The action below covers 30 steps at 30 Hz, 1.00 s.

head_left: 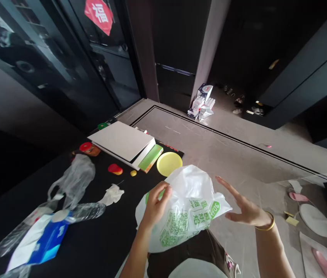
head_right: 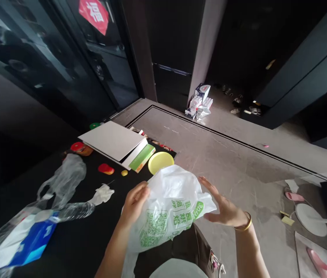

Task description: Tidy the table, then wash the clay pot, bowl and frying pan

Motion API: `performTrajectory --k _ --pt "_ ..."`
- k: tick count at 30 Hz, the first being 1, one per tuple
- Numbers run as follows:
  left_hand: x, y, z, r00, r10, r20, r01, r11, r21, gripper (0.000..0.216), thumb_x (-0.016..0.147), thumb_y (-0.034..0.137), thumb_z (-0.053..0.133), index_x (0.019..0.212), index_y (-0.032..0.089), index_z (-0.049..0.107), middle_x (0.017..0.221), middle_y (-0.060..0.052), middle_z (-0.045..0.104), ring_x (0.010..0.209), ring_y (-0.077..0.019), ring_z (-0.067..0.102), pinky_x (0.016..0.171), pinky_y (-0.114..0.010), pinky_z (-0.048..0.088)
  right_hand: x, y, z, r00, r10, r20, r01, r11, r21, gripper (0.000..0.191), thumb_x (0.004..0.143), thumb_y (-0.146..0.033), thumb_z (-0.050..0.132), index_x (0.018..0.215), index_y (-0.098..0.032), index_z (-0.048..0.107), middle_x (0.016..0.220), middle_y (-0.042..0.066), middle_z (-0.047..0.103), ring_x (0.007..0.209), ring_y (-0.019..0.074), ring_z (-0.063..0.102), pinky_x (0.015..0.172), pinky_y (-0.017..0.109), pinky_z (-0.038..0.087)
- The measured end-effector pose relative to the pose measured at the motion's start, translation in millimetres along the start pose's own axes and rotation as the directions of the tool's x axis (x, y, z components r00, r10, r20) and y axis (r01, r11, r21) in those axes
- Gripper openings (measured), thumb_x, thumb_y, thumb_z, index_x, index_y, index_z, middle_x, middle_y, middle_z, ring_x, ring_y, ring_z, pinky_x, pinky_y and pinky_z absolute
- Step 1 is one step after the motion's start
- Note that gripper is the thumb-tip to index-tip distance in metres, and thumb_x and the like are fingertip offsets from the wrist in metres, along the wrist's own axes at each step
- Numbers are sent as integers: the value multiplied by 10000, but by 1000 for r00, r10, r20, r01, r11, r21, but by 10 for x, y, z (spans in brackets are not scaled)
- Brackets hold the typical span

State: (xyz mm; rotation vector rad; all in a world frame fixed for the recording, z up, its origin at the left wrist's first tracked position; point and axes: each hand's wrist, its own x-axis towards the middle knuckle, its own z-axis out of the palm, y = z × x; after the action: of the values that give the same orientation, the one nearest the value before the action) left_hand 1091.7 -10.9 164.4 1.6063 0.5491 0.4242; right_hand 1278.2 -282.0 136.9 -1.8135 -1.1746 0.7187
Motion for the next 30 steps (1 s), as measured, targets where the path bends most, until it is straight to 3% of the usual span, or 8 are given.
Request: performTrajectory --k 4,8,12,18,21,24,26,30 --pt "457 205 788 921 228 316 -314 914 256 239 925 289 454 756 189 590 747 -37 581 755 -170 533 726 -286 404 401 -236 -451 985 -45 -166 52 998 38 793 773 -453 689 1462 -241 358 1492 105 400 1388 300 354 1135 501 310" --pt "764 278 1360 797 425 430 -591 695 409 193 920 197 449 796 192 598 738 -37 604 764 -175 536 729 -316 404 601 -150 -776 910 107 -400 -118 993 -3 339 850 -429 615 1120 -234 681 1133 76 701 1128 254 622 1031 427 453" --pt "1074 195 1714 717 534 447 -697 551 459 175 913 193 473 819 203 619 756 -40 625 788 -184 562 765 -346 414 525 131 -1065 860 255 -443 -266 963 40 281 853 -434 607 1028 -247 724 1079 57 723 1053 240 662 944 381 522" --pt "1677 -16 2026 672 550 496 -737 557 383 165 914 212 474 863 225 631 812 -37 649 829 -180 580 856 -373 423 612 586 -1362 822 381 -423 -367 923 117 254 841 -440 615 939 -261 766 1032 61 741 1164 289 607 981 426 505" --pt "2129 -186 1903 768 525 367 -640 648 413 167 891 268 508 995 234 633 1026 -76 663 1015 -226 568 972 -425 380 731 712 -1577 788 355 -503 -307 935 179 236 838 -413 621 942 -262 769 1041 63 739 1134 283 627 1004 441 494" --pt "2687 -452 1588 940 341 16 -296 791 536 372 854 365 562 1182 191 578 1273 -158 574 1221 -311 472 1043 -481 307 818 829 -1854 728 309 -611 -191 948 253 187 825 -370 647 901 -256 774 1011 74 744 1061 284 665 1035 481 465" --pt "3053 -637 1385 986 129 -106 -56 854 517 438 824 447 583 1159 166 589 1243 -178 592 1192 -338 498 1005 -480 337 883 926 -2031 680 304 -667 -112 942 315 150 813 -364 663 839 -266 773 985 75 748 1041 292 671 1037 508 455" --pt "3568 -835 1238 971 -194 137 143 938 316 361 836 522 507 794 186 632 816 -65 680 811 -225 606 761 -315 435 1137 1141 -2332 594 361 -719 -59 911 408 159 783 -418 683 776 -283 765 950 77 750 1020 308 675 980 519 493"
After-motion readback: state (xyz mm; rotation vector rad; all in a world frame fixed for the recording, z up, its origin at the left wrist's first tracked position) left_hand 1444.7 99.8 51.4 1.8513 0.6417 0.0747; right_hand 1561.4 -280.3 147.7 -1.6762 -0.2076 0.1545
